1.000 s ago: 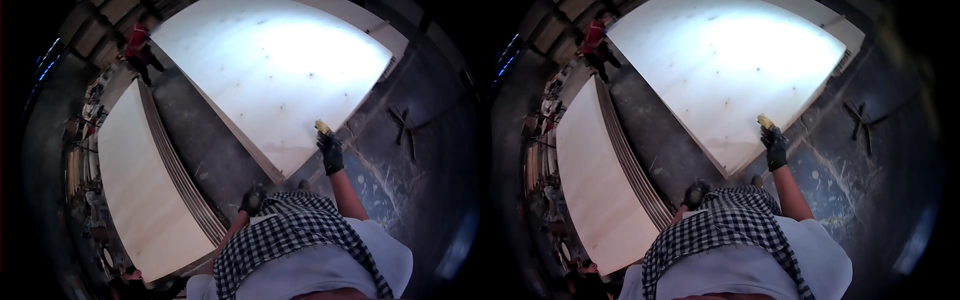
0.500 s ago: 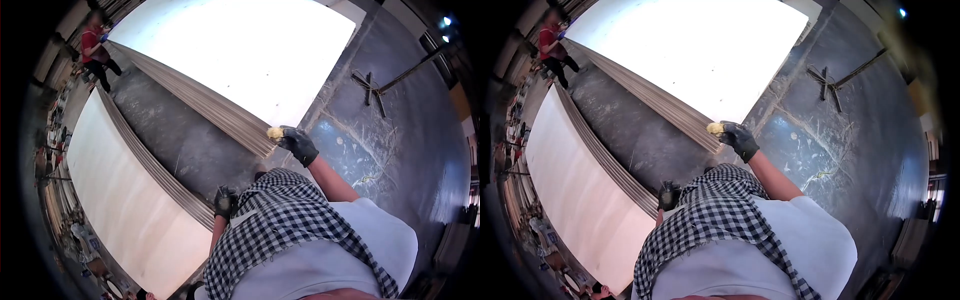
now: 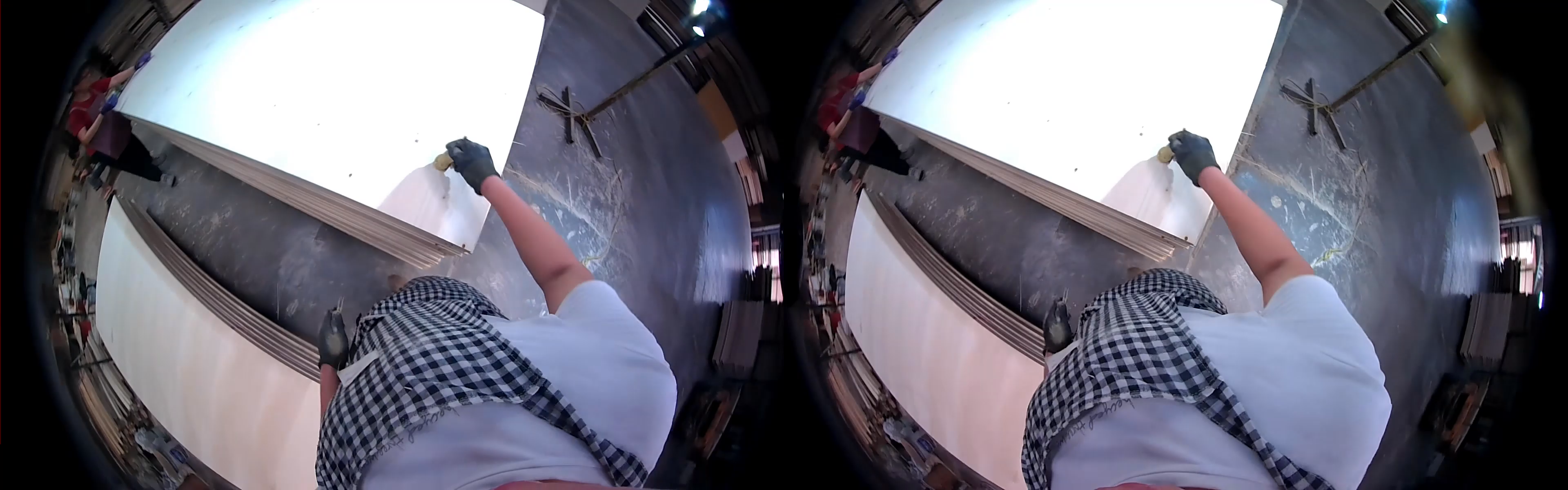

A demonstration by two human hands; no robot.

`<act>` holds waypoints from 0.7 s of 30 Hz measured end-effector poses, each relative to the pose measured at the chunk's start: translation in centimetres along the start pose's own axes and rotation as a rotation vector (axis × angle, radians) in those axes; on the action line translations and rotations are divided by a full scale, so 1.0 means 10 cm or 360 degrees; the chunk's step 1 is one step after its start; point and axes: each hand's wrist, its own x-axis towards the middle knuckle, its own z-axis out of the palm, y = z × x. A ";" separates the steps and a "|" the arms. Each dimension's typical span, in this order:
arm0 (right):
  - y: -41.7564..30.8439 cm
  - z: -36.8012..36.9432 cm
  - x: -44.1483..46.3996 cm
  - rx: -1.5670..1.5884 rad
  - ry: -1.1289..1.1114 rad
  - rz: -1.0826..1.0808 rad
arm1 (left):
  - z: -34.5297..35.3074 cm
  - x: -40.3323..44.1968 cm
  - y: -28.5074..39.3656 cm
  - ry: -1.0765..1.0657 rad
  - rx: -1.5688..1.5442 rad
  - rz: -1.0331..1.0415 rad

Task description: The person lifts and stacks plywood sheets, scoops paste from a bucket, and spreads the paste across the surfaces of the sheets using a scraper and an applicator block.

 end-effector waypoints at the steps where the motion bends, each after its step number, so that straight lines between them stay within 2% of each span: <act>1: -0.08 0.08 0.08 -0.0386 0.0040 -0.0195 | -0.07 0.18 0.06 -0.0002 0.0018 0.0170; 2: -0.11 -0.48 -0.25 -0.0557 -0.0028 -0.0166 | 0.22 -0.16 0.52 0.0159 0.0251 0.0414; 3: -0.14 -0.44 -0.32 -0.0742 -0.0061 -0.0214 | 0.21 -0.02 0.65 0.0289 0.0453 0.0665; 5: -0.08 -0.28 -0.70 -0.1077 -0.0125 -0.0551 | 0.06 0.29 1.36 -0.0040 0.0372 0.0341; 7: -0.13 0.04 -1.37 -0.0799 0.0091 -0.0737 | 0.30 0.85 1.33 0.0240 0.0163 0.1075; 9: -0.21 0.37 -1.94 -0.0725 -0.0099 -0.0761 | 0.49 1.30 1.73 -0.0001 0.0097 0.1091; 10: -0.35 0.48 -2.17 -0.0592 -0.0192 -0.0590 | 0.59 1.55 1.95 0.0195 0.0213 0.1583; 11: -0.49 0.58 -2.31 -0.0454 -0.0275 -0.0421 | 0.72 1.76 2.16 0.0201 0.0288 0.1796; 12: -0.32 0.71 -2.36 -0.0520 -0.0198 -0.0464 | 0.97 2.03 2.24 0.0230 0.0416 0.1858; 13: -0.33 0.71 -2.39 -0.0245 -0.0031 -0.0224 | 1.11 2.13 2.41 0.0222 0.0453 0.1819; 15: -0.53 0.62 -2.45 0.0086 0.0283 0.0187 | 1.28 2.22 2.70 -0.0012 0.0625 0.1805; 17: -0.58 0.60 -2.48 0.0491 0.0562 0.0377 | 1.75 2.31 2.51 -0.0162 0.0881 0.1770; 19: -0.67 0.57 -2.42 0.0800 0.0734 0.0509 | 1.41 1.89 2.31 -0.0440 0.0761 0.2236; 20: -0.75 0.58 -2.36 0.0829 0.0758 0.0534 | 1.43 1.81 1.94 -0.0495 0.0571 0.2367; 21: -0.83 0.62 -2.28 0.0876 0.0773 0.0553 | 1.41 1.71 1.51 -0.0607 0.0714 0.2256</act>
